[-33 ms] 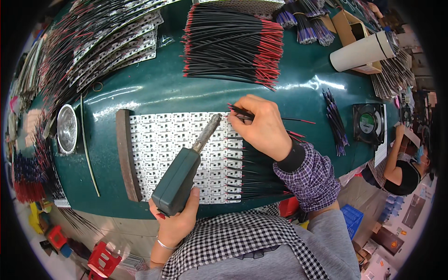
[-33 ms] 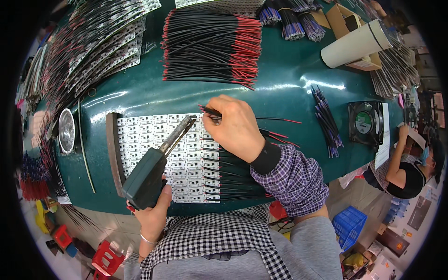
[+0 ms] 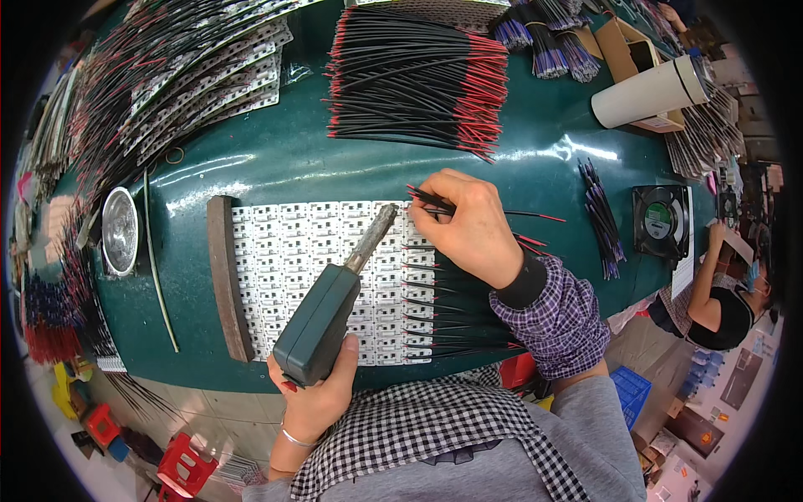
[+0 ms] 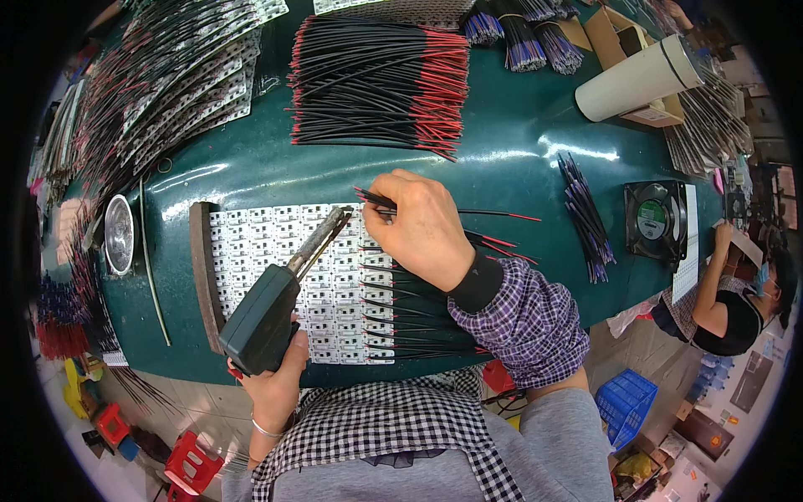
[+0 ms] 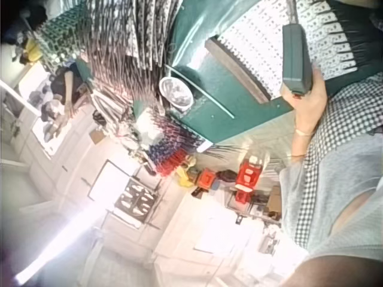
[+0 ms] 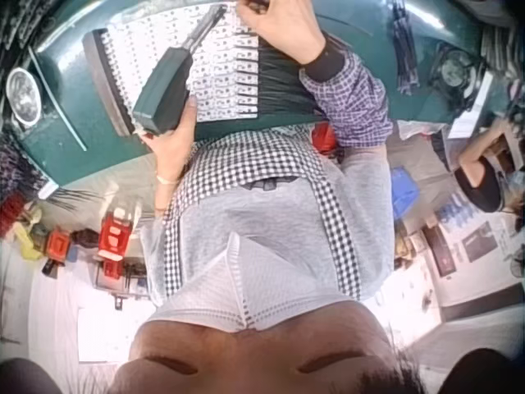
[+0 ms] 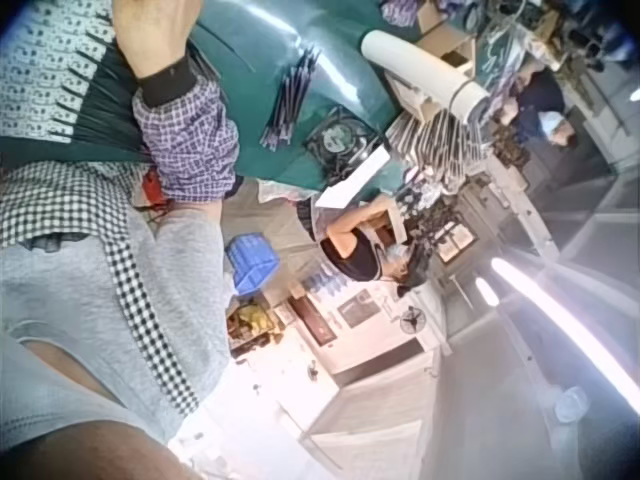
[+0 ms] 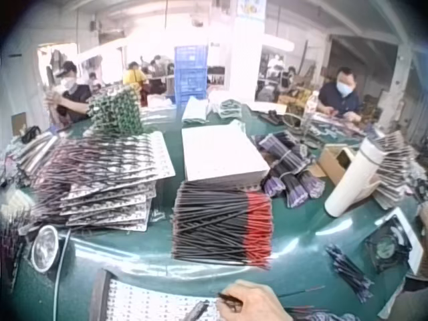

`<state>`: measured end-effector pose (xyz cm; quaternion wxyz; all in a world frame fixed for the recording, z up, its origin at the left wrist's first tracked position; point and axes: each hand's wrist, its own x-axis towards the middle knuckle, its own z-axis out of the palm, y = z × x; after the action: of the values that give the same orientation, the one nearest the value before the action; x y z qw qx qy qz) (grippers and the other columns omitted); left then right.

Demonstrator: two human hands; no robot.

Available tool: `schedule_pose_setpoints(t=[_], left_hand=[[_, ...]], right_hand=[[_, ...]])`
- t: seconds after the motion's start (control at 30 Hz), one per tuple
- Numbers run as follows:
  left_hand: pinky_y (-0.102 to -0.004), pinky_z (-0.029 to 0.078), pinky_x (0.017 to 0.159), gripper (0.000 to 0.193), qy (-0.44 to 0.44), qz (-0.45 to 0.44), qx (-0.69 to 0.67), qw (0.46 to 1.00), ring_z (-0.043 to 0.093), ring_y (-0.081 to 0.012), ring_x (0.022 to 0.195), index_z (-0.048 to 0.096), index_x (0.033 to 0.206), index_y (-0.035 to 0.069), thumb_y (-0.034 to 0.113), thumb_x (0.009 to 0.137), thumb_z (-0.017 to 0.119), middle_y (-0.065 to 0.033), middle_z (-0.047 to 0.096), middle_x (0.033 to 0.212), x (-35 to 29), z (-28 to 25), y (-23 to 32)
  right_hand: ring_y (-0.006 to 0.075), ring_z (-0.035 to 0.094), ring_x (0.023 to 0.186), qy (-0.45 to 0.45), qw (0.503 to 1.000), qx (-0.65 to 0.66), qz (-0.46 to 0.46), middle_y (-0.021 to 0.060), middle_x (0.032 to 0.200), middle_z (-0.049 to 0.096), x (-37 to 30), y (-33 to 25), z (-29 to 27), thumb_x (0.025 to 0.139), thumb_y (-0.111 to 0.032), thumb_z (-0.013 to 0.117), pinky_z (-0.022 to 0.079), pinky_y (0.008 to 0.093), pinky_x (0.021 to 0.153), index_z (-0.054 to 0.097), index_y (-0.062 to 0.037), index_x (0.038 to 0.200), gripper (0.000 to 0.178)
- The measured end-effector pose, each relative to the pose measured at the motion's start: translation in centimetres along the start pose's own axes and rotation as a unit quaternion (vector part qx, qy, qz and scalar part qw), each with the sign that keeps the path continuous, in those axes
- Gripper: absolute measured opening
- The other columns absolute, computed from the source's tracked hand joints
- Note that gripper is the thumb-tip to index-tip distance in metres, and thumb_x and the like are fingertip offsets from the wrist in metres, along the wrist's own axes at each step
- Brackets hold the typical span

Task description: The person attaches wires to circuit board modules by placing the wires onto the board by hand and soldering them with a soldering gun.

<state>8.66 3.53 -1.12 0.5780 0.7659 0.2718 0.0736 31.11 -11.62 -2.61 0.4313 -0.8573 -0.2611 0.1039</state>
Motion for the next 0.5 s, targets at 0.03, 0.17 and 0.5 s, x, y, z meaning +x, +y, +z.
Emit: schedule_pose_setpoints(t=[0.03,0.17,0.5], left_hand=[[-0.0214,0.049,0.055,0.032,-0.010,0.026,0.029,0.999,0.060,-0.0080,0.067,0.067,0.115,-0.004,-0.003,0.084,0.075,-0.0067,0.070,0.095,0.1,0.0,0.0],[-0.0213,0.049,0.056,0.027,-0.016,0.052,0.065,0.996,0.061,-0.0078,0.069,0.069,0.111,-0.003,-0.002,0.085,0.075,-0.0058,0.070,0.094,0.4,0.2,0.3],[-0.0290,0.049,0.059,0.015,0.018,0.055,0.029,0.998,0.063,-0.0193,0.061,0.070,0.090,-0.002,0.003,0.078,0.077,-0.0094,0.069,0.081,1.3,0.9,1.2]], right_hand=[[0.0357,0.065,0.071,-0.005,1.000,-0.004,0.005,0.0175,0.080,0.066,0.1,-0.1,0.0,0.080,-0.008,0.070,0.051,0.0420,0.065,0.067,0.0040,0.085,0.013],[0.0354,0.064,0.069,-0.009,1.000,-0.009,0.006,0.0167,0.078,0.064,0.2,-0.2,-0.1,0.079,-0.008,0.070,0.050,0.0423,0.064,0.068,0.0036,0.084,0.013],[0.0348,0.063,0.069,-0.008,1.000,-0.020,-0.001,0.0159,0.076,0.064,0.2,0.1,0.1,0.079,-0.009,0.069,0.050,0.0429,0.064,0.068,0.0031,0.084,0.013]])
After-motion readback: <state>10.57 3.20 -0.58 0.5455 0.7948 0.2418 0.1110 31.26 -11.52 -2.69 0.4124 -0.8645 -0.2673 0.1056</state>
